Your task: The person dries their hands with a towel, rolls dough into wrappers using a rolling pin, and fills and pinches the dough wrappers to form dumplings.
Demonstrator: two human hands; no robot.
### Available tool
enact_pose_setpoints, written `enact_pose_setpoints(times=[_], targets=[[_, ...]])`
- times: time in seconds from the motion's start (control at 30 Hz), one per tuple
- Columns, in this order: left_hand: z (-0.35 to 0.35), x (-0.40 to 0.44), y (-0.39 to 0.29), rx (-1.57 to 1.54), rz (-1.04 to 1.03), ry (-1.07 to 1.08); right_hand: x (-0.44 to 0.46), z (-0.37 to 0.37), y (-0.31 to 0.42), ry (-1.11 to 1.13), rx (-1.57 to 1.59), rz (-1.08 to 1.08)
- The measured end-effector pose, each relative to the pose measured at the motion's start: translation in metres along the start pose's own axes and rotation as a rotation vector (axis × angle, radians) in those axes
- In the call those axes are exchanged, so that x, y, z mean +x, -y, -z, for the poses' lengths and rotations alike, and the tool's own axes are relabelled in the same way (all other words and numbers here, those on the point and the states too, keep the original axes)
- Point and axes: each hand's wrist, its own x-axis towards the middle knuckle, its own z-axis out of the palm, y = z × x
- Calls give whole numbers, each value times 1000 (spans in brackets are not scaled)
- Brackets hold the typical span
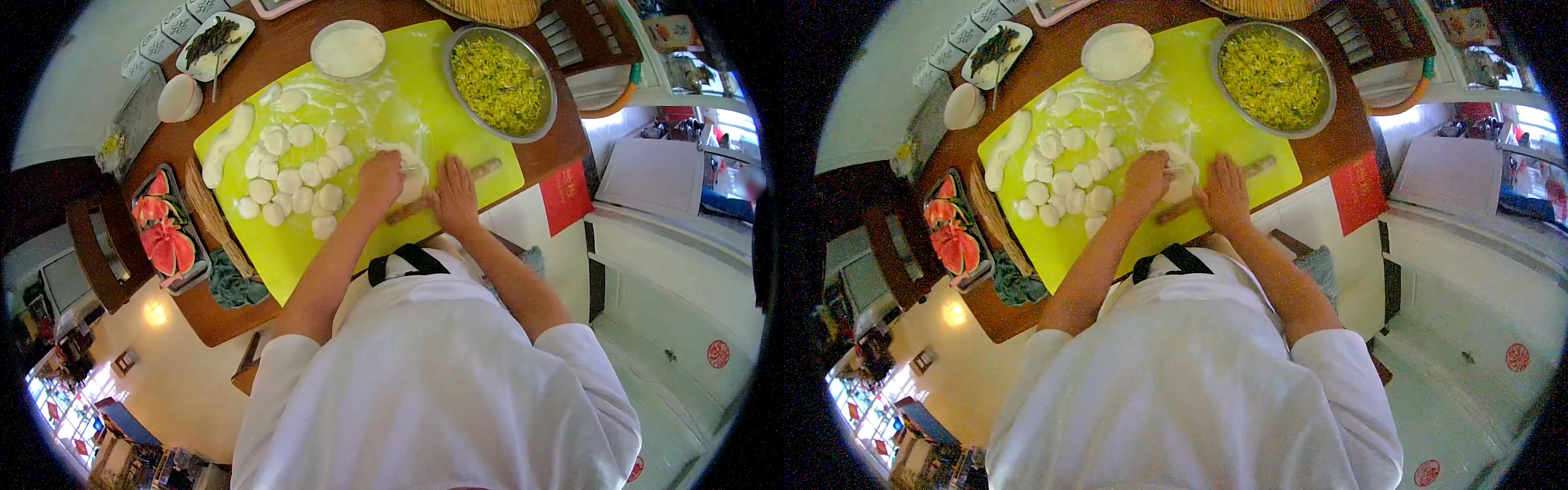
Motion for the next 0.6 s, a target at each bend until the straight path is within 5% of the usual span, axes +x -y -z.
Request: enact_pose_setpoints(times=[0.13,0.4,0.53,0.6], targets=[[4,-21,-2,-64,117,-94,-18,0,-2,-41,-27,49],[12,6,0,36,-33,36,72,-9,16,-189,10,41],[12,-2,6,70,-154,50,10,-4,3,-45,3,34],[5,-14,3,21,-29,-48,-23,-3,-6,-50,-42,89]])
